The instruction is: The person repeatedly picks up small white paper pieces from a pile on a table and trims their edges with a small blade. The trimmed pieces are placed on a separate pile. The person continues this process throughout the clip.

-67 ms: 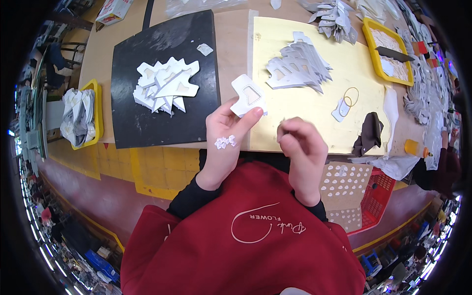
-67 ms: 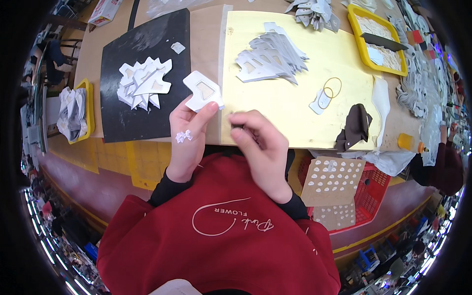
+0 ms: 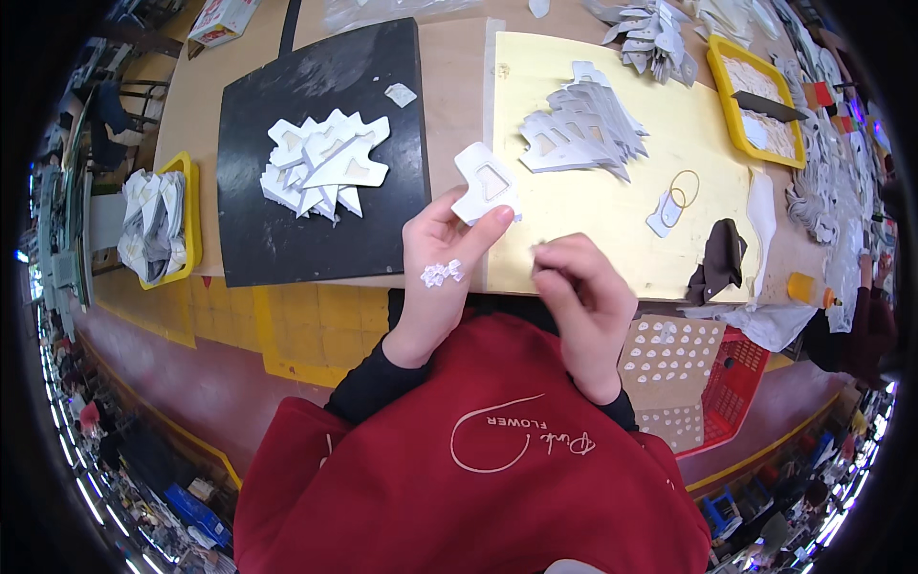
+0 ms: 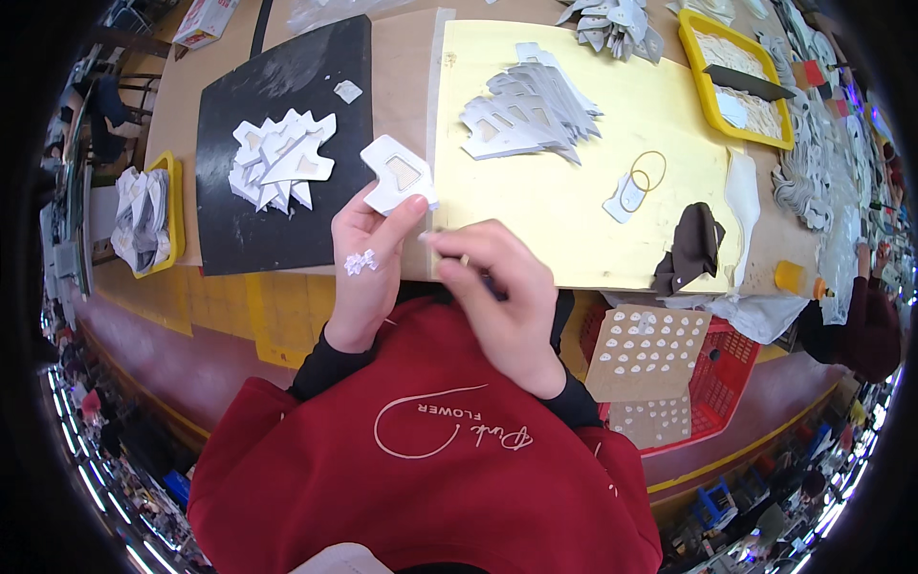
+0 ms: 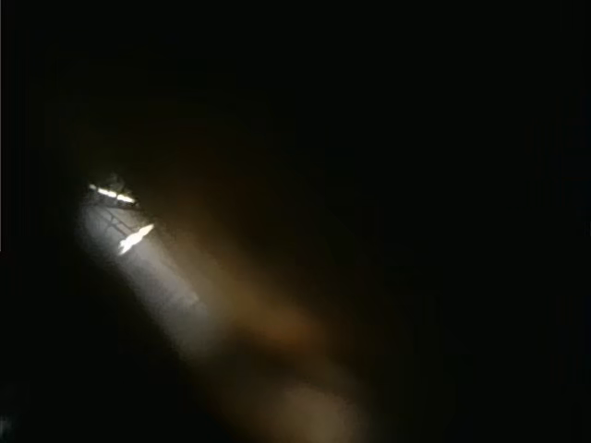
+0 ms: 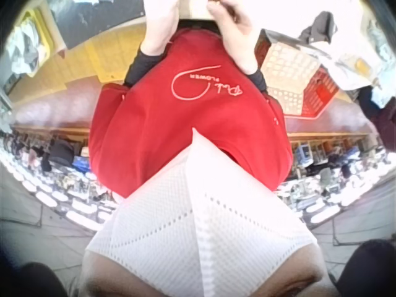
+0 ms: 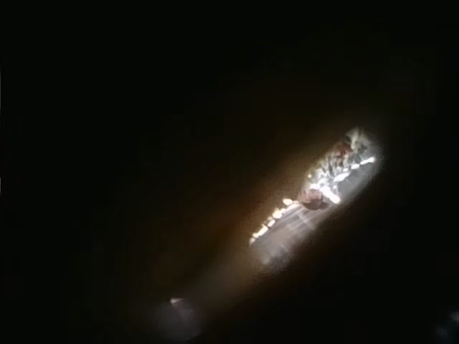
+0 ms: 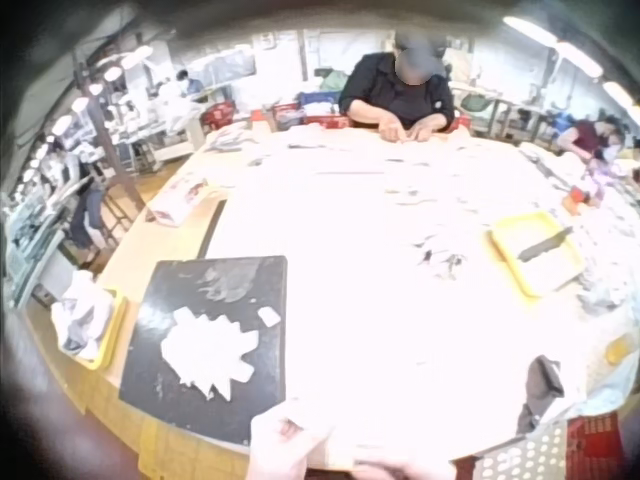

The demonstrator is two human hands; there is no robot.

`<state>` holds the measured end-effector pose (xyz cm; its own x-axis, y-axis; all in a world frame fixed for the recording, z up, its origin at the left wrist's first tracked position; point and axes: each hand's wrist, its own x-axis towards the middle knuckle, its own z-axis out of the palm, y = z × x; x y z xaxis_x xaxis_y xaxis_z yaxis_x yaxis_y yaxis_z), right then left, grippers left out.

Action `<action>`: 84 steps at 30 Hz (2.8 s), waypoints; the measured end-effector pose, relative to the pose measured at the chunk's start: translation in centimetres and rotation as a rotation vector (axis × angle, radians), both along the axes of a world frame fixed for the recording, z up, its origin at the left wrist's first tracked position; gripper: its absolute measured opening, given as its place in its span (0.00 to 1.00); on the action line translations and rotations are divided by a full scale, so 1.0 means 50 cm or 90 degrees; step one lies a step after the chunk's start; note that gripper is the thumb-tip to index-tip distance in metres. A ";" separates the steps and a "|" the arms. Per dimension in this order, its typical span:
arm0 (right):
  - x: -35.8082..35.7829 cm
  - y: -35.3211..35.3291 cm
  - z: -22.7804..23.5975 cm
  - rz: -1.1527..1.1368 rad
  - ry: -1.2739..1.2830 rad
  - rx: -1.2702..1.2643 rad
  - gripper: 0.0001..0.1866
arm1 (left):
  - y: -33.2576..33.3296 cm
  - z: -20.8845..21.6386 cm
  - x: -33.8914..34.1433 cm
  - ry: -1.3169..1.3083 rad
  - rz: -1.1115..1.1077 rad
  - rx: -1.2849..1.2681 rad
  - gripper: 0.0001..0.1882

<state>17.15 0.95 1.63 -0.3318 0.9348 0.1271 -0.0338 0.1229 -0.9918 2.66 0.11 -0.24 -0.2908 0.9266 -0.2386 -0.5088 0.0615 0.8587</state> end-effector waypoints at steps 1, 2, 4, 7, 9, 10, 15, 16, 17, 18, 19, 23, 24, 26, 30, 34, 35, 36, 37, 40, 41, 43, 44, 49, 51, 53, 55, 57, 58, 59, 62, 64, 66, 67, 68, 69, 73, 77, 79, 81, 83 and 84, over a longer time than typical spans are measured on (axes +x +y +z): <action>-0.010 0.001 0.014 -0.003 -0.048 0.085 0.12 | 0.003 -0.006 0.000 0.009 0.000 0.002 0.12; -0.017 0.002 0.013 0.017 -0.097 0.147 0.14 | 0.010 -0.011 -0.001 0.020 -0.002 0.007 0.12; -0.025 0.003 -0.015 0.020 -0.212 0.269 0.17 | 0.022 -0.016 -0.004 0.065 -0.020 0.008 0.12; -0.021 0.003 -0.009 0.097 -0.324 0.237 0.22 | 0.031 -0.023 -0.016 0.116 -0.016 -0.010 0.12; -0.004 0.010 -0.002 0.177 -0.298 0.195 0.23 | 0.030 -0.026 -0.026 0.124 -0.014 -0.013 0.11; 0.003 0.013 0.003 0.215 -0.285 0.174 0.24 | 0.028 -0.029 -0.032 0.117 -0.020 -0.008 0.11; 0.022 0.030 0.009 -0.045 -0.113 -0.073 0.28 | 0.024 -0.021 -0.052 0.071 -0.197 -0.023 0.12; 0.021 0.036 0.017 -0.088 -0.086 -0.125 0.25 | 0.022 -0.016 -0.053 0.066 -0.231 -0.032 0.11; 0.022 0.043 0.009 -0.089 -0.091 -0.119 0.21 | 0.021 -0.008 -0.051 0.063 -0.267 -0.040 0.10; 0.023 0.049 -0.005 -0.090 -0.095 -0.113 0.17 | 0.020 -0.003 -0.047 0.061 -0.302 -0.048 0.09; 0.025 0.051 -0.012 -0.090 -0.099 -0.106 0.14 | 0.017 -0.005 -0.039 0.121 -0.306 -0.015 0.08; 0.020 0.045 -0.001 -0.135 0.057 -0.172 0.04 | 0.009 0.005 -0.034 0.096 -0.308 0.026 0.08; 0.019 0.045 0.000 -0.138 0.084 -0.169 0.04 | 0.009 0.002 -0.034 0.132 -0.301 0.050 0.07; 0.022 0.044 -0.003 -0.122 0.124 -0.191 0.04 | 0.010 -0.007 -0.034 0.205 -0.286 0.100 0.07; 0.012 0.047 -0.011 -0.065 0.154 -0.309 0.07 | 0.011 0.000 -0.027 0.310 -0.178 0.187 0.07; 0.002 0.043 -0.027 0.022 0.190 -0.391 0.10 | 0.019 -0.001 -0.026 0.390 -0.115 0.301 0.08; 0.000 0.041 -0.025 0.031 0.150 -0.375 0.12 | 0.021 -0.005 -0.029 0.385 -0.126 0.320 0.09; 0.003 0.040 -0.027 0.036 0.094 -0.367 0.11 | 0.022 -0.006 -0.037 0.404 -0.155 0.313 0.09; 0.007 0.039 -0.030 0.041 0.038 -0.358 0.11 | 0.021 -0.008 -0.048 0.423 -0.184 0.307 0.09; 0.004 0.035 -0.036 -0.042 -0.118 -0.160 0.08 | 0.021 -0.015 -0.063 0.433 -0.155 0.284 0.08; 0.002 0.034 -0.036 -0.085 -0.168 -0.065 0.08 | 0.020 -0.016 -0.065 0.428 -0.125 0.276 0.08; 0.006 0.040 -0.007 -0.081 -0.221 -0.006 0.10 | 0.022 -0.017 -0.072 0.422 -0.109 0.279 0.08; 0.009 0.042 0.006 -0.082 -0.247 0.023 0.12 | 0.024 -0.017 -0.073 0.420 -0.103 0.281 0.08; -0.005 0.033 0.014 -0.047 -0.203 0.144 0.17 | 0.027 -0.008 -0.073 0.537 -0.136 0.284 0.09; -0.007 0.032 0.013 -0.048 -0.209 0.169 0.18 | 0.025 -0.003 -0.073 0.554 -0.140 0.276 0.09; -0.007 0.034 0.009 -0.047 -0.207 0.189 0.18 | 0.022 0.000 -0.073 0.563 -0.139 0.268 0.09; -0.009 0.032 0.010 -0.052 -0.202 0.179 0.17 | 0.022 0.001 -0.072 0.584 -0.129 0.273 0.09; -0.010 0.031 0.005 -0.055 -0.188 0.184 0.16 | 0.020 0.000 -0.071 0.597 -0.123 0.276 0.09; -0.009 0.030 -0.003 -0.056 -0.175 0.193 0.15 | 0.019 0.001 -0.070 0.600 -0.122 0.276 0.09; -0.009 0.030 -0.005 -0.057 -0.163 0.201 0.14 | 0.019 0.003 -0.069 0.602 -0.122 0.275 0.09; -0.009 0.029 -0.003 -0.062 -0.153 0.192 0.13 | 0.020 0.008 -0.068 0.617 -0.118 0.281 0.09; -0.010 0.029 -0.002 -0.065 -0.155 0.199 0.13 | 0.021 0.010 -0.066 0.617 -0.117 0.282 0.09; -0.010 0.029 -0.001 -0.064 -0.162 0.195 0.12 | 0.022 0.011 -0.066 0.622 -0.117 0.285 0.09; -0.010 0.029 0.000 -0.063 -0.169 0.188 0.12 | 0.023 0.012 -0.066 0.628 -0.118 0.288 0.09; -0.010 0.028 0.000 -0.061 -0.174 0.181 0.11 | 0.023 0.012 -0.066 0.634 -0.117 0.290 0.09; -0.010 0.029 -0.001 -0.053 -0.162 0.163 0.11 | 0.023 0.011 -0.067 0.628 -0.120 0.289 0.09; -0.006 0.026 -0.011 -0.024 -0.055 0.024 0.11 | 0.021 0.011 -0.065 0.599 -0.131 0.283 0.08; 0.004 0.023 -0.002 -0.001 -0.071 -0.033 0.11 | 0.023 0.012 -0.064 0.591 -0.137 0.284 0.08; 0.004 0.026 0.007 0.000 -0.098 0.003 0.11 | 0.023 0.011 -0.064 0.599 -0.136 0.286 0.08; 0.002 0.028 0.007 -0.005 -0.108 0.044 0.11 | 0.023 0.011 -0.064 0.609 -0.136 0.286 0.08; -0.001 0.031 -0.005 -0.015 -0.099 0.091 0.10 | 0.022 0.013 -0.065 0.625 -0.135 0.286 0.08; 0.000 0.031 -0.013 -0.011 -0.073 0.057 0.10 | 0.022 0.013 -0.064 0.618 -0.135 0.286 0.08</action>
